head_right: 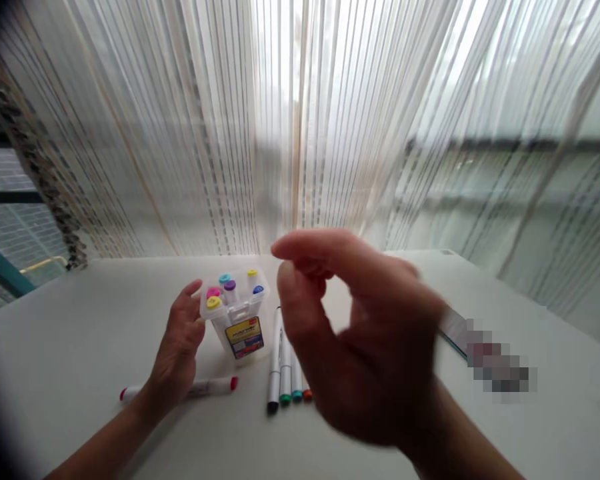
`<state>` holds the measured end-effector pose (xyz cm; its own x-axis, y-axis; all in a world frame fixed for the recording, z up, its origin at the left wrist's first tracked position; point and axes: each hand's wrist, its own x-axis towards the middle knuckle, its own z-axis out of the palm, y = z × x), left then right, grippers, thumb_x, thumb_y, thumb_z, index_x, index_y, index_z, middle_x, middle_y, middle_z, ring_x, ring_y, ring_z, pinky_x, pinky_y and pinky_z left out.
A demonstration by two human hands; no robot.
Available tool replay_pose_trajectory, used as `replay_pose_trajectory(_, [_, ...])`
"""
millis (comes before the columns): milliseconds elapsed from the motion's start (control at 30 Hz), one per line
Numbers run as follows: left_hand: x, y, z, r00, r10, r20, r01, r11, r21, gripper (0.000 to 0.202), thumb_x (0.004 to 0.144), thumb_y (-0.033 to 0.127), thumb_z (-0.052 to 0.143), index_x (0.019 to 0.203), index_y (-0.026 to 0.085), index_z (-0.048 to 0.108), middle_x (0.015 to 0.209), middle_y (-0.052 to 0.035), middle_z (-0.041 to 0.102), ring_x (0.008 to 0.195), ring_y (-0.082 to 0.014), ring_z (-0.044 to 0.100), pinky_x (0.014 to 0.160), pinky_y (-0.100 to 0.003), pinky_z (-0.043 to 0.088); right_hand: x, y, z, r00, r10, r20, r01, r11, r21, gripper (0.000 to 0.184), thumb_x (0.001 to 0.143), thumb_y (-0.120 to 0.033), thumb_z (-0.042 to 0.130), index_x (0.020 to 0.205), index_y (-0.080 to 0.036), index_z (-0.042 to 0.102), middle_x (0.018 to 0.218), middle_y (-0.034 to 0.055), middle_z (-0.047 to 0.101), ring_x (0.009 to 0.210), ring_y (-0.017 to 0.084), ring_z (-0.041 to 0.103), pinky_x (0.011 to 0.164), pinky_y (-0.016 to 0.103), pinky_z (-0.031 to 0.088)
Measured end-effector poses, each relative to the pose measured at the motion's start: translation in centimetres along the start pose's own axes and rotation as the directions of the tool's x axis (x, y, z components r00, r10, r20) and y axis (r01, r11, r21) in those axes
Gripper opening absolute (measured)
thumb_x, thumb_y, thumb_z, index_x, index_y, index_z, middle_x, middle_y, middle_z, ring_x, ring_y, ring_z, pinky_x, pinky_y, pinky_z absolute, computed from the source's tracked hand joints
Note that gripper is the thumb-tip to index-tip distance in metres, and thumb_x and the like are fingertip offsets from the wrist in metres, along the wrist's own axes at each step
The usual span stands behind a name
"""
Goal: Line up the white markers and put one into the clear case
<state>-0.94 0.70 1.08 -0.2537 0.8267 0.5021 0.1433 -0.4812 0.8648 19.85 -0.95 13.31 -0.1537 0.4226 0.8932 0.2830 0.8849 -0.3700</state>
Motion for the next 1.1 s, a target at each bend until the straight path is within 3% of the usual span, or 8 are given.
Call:
replay_pose_trajectory(100, [-0.1,0.1,0.0,1.000,0.000,0.021,0.000,1.000,0.003,0.056,0.086,0.048,0.046,0.135,0.026,0.030,0.128,-0.0091,0.047,0.119,-0.0266,0.044,0.102,-0.044,0.030,-1.2,5.4,2.4,0.955,0.192,0.226,-0.173,0.980,-0.099,0.011,0.084,-0.017,0.050,0.081,-0.015,0.060,0.056,-0.0026,0.051,0.049,0.011,0.048,0.049,0.023,0.039])
replay_pose_trajectory(167, [-0.1,0.3,0.0,0.999,-0.004,0.035,0.004,1.000,0.006,0.055,0.087,0.047,0.045,0.136,0.026,0.029,0.126,-0.0089,0.048,0.118,-0.0260,0.045,0.102,-0.043,0.031,-3.3,9.1,3.5,0.871,0.389,0.299,-0.293,0.901,-0.319,0.013,0.083,-0.017,0.050,0.078,-0.014,0.062,0.057,-0.0010,0.053,0.051,0.013,0.049,0.052,0.025,0.037])
replay_pose_trajectory(267, [-0.2,0.5,0.0,0.999,-0.023,0.048,0.023,1.000,0.010,0.056,0.087,0.047,0.045,0.136,0.027,0.027,0.128,-0.0087,0.047,0.119,-0.0260,0.044,0.103,-0.044,0.030,-6.3,12.7,4.2,0.743,0.583,0.329,-0.310,0.735,-0.603,0.015,0.084,-0.019,0.051,0.089,-0.013,0.063,0.069,0.0031,0.060,0.062,0.017,0.055,0.059,0.027,0.036])
replay_pose_trajectory(400, [-0.2,0.5,0.1,0.998,-0.037,0.041,0.037,0.999,0.017,0.059,0.085,0.050,0.046,0.136,0.027,0.027,0.127,-0.0085,0.048,0.119,-0.0262,0.045,0.102,-0.044,0.030,-7.5,13.4,4.2,0.583,0.719,0.378,-0.273,0.612,-0.743,0.025,0.086,-0.023,0.051,0.107,-0.013,0.059,0.082,0.0058,0.065,0.072,0.019,0.058,0.062,0.028,0.036])
replay_pose_trajectory(600, [-0.1,0.6,0.0,0.997,-0.057,0.060,0.056,0.998,0.005,0.058,0.086,0.049,0.046,0.137,0.028,0.027,0.129,-0.0083,0.048,0.122,-0.0268,0.043,0.102,-0.044,0.030,-6.8,13.0,3.9,0.528,0.736,0.424,-0.213,0.598,-0.773,0.027,0.086,-0.024,0.048,0.108,-0.013,0.060,0.085,0.0082,0.066,0.075,0.021,0.060,0.063,0.029,0.036])
replay_pose_trajectory(933, [0.3,-0.2,-0.4,1.000,0.021,0.010,-0.021,0.999,0.025,0.055,0.086,0.047,0.047,0.135,0.027,0.031,0.130,-0.0085,0.046,0.119,-0.0263,0.045,0.101,-0.045,0.032,-6.8,13.2,3.7,0.540,0.728,0.423,-0.252,0.619,-0.744,0.026,0.086,-0.022,0.050,0.107,-0.012,0.061,0.078,0.0067,0.066,0.073,0.021,0.059,0.065,0.029,0.038])
replay_pose_trajectory(1000, [0.8,0.1,-0.7,0.993,0.113,-0.019,-0.113,0.993,0.027,0.051,0.086,0.045,0.049,0.132,0.027,0.036,0.129,-0.0080,0.046,0.118,-0.0254,0.045,0.100,-0.043,0.035,-6.3,13.0,3.4,0.630,0.677,0.380,-0.311,0.668,-0.676,0.024,0.084,-0.020,0.051,0.104,-0.011,0.062,0.069,0.0040,0.063,0.067,0.019,0.058,0.063,0.029,0.038])
replay_pose_trajectory(1100, [1.5,1.8,-1.3,0.950,0.278,-0.141,-0.280,0.960,0.011,0.044,0.084,0.047,0.049,0.124,0.028,0.046,0.126,-0.0050,0.049,0.119,-0.0247,0.045,0.099,-0.040,0.037,-4.4,10.8,2.4,0.860,0.462,0.217,-0.361,0.852,-0.379,0.018,0.083,-0.019,0.050,0.093,-0.011,0.063,0.057,-0.0004,0.055,0.053,0.015,0.051,0.055,0.028,0.038])
